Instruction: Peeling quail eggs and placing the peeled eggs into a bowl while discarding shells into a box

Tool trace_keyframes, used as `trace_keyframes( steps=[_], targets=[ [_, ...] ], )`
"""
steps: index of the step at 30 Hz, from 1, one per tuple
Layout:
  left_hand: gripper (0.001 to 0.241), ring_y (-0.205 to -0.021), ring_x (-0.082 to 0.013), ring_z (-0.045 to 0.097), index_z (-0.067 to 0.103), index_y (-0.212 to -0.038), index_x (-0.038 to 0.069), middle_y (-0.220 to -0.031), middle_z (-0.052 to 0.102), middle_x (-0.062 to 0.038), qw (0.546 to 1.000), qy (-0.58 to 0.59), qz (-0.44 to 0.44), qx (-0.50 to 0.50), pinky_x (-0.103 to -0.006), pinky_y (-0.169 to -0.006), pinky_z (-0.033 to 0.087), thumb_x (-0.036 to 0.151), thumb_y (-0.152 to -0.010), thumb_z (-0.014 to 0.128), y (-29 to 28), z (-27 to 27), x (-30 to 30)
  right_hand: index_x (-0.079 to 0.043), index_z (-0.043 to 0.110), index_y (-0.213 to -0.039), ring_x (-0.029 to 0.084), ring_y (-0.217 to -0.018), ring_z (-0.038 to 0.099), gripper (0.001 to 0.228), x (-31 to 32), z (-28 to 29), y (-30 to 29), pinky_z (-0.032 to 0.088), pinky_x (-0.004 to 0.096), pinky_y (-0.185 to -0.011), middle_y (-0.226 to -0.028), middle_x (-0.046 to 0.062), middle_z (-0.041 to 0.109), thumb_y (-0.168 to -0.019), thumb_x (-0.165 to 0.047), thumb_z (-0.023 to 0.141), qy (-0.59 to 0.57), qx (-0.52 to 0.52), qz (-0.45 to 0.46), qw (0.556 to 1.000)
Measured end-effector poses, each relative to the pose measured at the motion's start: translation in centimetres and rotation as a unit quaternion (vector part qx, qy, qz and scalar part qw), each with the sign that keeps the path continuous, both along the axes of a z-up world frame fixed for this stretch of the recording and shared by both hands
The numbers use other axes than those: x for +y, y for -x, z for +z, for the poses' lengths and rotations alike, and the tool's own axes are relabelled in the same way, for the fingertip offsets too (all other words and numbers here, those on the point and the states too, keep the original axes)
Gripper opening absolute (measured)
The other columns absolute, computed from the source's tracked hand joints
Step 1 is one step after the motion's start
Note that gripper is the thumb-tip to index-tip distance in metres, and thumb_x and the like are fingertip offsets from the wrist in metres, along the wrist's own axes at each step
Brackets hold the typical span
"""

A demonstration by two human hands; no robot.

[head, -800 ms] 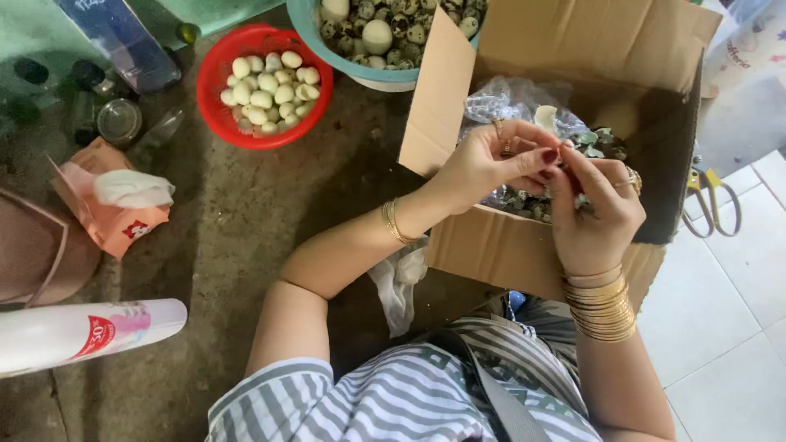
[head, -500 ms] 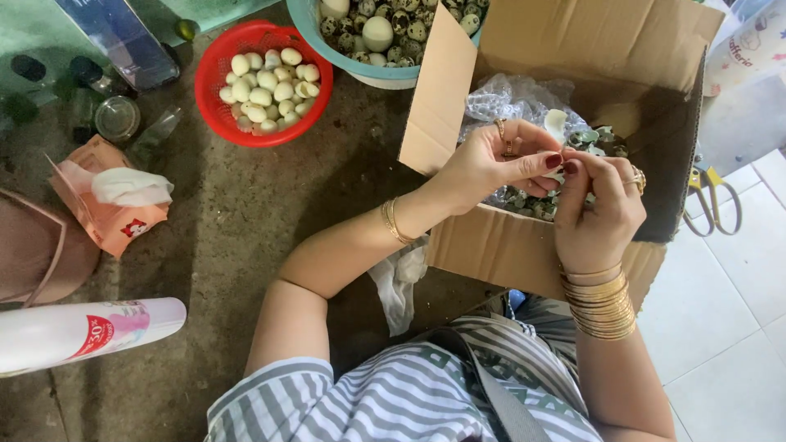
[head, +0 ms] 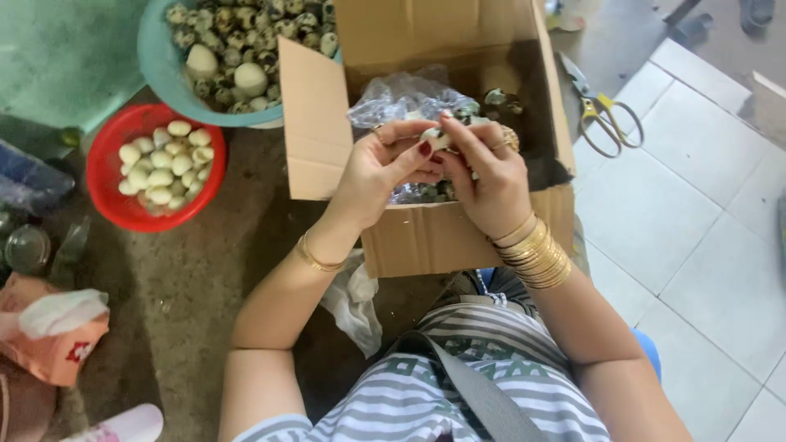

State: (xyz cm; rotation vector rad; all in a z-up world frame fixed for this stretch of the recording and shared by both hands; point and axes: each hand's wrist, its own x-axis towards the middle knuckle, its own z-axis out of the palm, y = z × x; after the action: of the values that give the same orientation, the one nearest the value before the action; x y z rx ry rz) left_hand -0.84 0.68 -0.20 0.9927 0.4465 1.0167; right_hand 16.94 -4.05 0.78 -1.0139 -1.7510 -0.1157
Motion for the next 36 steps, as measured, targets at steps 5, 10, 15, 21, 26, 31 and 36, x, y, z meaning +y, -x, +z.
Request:
trace_keyframes(
  steps=[5, 10, 15, 21, 26, 31, 36],
  targets=[
    [0.032, -0.090, -0.0363, 0.078, 0.064, -0.125, -0.002, -0.104, 0.076, -0.023, 1.000, 0.008, -0.004, 0.002, -0.0457, -0.077, 0.069, 0.016, -0.099, 0.071, -0.1, 0.4, -0.5, -0.003, 0.072, -0.131, 0.036, -0.080, 0.071, 0.030, -0.1, 0.1, 0.1, 0.058, 0.043, -0.073, -0.099, 0.014, 0.066, -0.102, -0.005, 0.066, -0.009, -0.015, -0.006, 1.000],
    [0.032, -0.091, -0.0382, 0.077, 0.064, -0.125, -0.003, -0.106, 0.075, -0.023, 1.000, 0.018, -0.013, -0.004, -0.0457, -0.076, 0.069, 0.016, -0.099, 0.070, -0.3, 0.7, -0.8, -0.005, 0.074, -0.128, 0.034, -0.079, 0.070, 0.027, 0.0, -0.4, 0.0, 0.058, 0.042, -0.072, -0.097, 0.011, 0.065, -0.104, -0.007, 0.062, -0.016, -0.017, -0.027, 0.999],
    [0.032, -0.091, -0.0350, 0.078, 0.065, -0.125, -0.001, -0.108, 0.076, -0.020, 0.999, 0.026, -0.018, 0.001, -0.0400, -0.072, 0.069, 0.018, -0.099, 0.071, -0.5, 0.4, -0.9, -0.007, 0.072, -0.124, 0.039, -0.078, 0.068, 0.025, -0.2, -0.4, -0.2, 0.058, 0.045, -0.070, -0.095, 0.011, 0.060, -0.106, -0.009, 0.054, 0.021, -0.018, -0.042, 0.999],
    [0.034, -0.093, -0.0282, 0.078, 0.067, -0.126, 0.000, -0.112, 0.074, -0.016, 1.000, 0.012, 0.004, 0.020, -0.0341, -0.070, 0.069, 0.018, -0.097, 0.074, -0.8, -2.0, -0.1, -0.009, 0.071, -0.122, 0.037, -0.081, 0.069, 0.023, -0.4, 0.4, 0.1, 0.058, 0.042, -0.072, -0.096, 0.010, 0.060, -0.108, -0.009, 0.053, 0.036, 0.006, -0.034, 0.999],
    [0.034, -0.087, -0.0255, 0.077, 0.065, -0.129, -0.002, -0.105, 0.075, -0.017, 1.000, 0.024, 0.008, -0.015, -0.0310, -0.067, 0.068, 0.017, -0.101, 0.069, -0.6, -1.7, 0.2, -0.004, 0.070, -0.125, 0.031, -0.079, 0.067, 0.024, -0.3, 0.6, 0.3, 0.056, 0.039, -0.072, -0.095, 0.011, 0.062, -0.102, -0.010, 0.068, 0.043, 0.082, 0.025, 0.995],
    [0.035, -0.091, -0.0263, 0.078, 0.064, -0.131, 0.000, -0.109, 0.075, -0.019, 0.998, 0.050, -0.025, -0.040, -0.0318, -0.070, 0.068, 0.019, -0.102, 0.067, -0.7, -2.1, 0.1, -0.003, 0.076, -0.115, 0.030, -0.075, 0.069, 0.016, -0.5, 1.2, 0.5, 0.057, 0.037, -0.067, -0.093, 0.011, 0.066, -0.100, -0.003, 0.072, 0.021, 0.082, 0.005, 0.996],
    [0.030, -0.099, -0.0260, 0.077, 0.067, -0.127, 0.001, -0.110, 0.076, -0.019, 0.995, 0.063, -0.042, -0.061, -0.0314, -0.078, 0.067, 0.018, -0.103, 0.066, -0.8, -0.5, -0.4, -0.002, 0.075, -0.112, 0.035, -0.071, 0.066, 0.014, -0.5, 1.0, 0.2, 0.055, 0.040, -0.065, -0.090, 0.013, 0.065, -0.101, 0.000, 0.066, 0.010, 0.056, -0.016, 0.998]
  ],
)
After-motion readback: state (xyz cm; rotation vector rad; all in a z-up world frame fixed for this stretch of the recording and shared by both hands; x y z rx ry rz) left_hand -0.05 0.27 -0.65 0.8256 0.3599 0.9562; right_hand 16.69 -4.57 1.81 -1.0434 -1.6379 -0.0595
